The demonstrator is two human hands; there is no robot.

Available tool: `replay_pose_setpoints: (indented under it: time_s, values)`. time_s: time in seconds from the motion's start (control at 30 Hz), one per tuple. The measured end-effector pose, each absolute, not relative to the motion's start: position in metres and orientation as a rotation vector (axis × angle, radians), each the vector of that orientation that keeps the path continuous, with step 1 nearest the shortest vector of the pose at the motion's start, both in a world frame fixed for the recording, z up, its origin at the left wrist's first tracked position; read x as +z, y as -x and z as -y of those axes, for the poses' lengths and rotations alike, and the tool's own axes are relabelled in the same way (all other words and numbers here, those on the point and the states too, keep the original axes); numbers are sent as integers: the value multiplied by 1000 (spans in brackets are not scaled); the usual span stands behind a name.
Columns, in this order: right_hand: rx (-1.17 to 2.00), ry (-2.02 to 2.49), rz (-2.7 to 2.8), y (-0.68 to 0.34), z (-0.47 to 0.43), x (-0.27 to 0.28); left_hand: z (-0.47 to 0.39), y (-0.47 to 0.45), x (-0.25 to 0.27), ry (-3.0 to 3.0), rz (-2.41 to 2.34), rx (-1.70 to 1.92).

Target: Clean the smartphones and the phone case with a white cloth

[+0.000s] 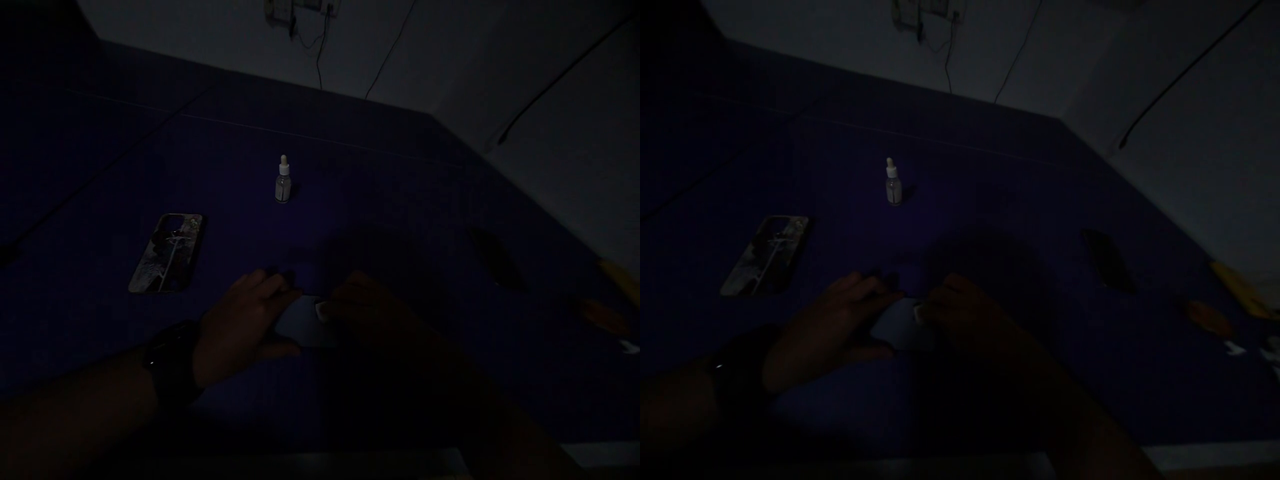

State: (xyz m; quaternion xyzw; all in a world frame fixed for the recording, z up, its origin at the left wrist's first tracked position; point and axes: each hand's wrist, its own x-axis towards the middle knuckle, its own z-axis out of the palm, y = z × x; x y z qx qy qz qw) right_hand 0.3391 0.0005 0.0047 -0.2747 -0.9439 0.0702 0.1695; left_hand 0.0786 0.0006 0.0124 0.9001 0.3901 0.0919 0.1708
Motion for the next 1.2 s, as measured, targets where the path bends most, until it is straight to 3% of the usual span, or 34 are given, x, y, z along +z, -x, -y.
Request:
replay_pose_setpoints:
  time_s: [0.7,0.97,1.2]
  values:
    - [160,951,2629,-336,-6,8,0,-77,8,-2586,-1114,311]
    - [390,920,2709,-355,14,17,0,-79,12,-2554,-1111,274]
    - [168,704,2723,-332,15,10,-1,-78,11,-2566,-1101,259]
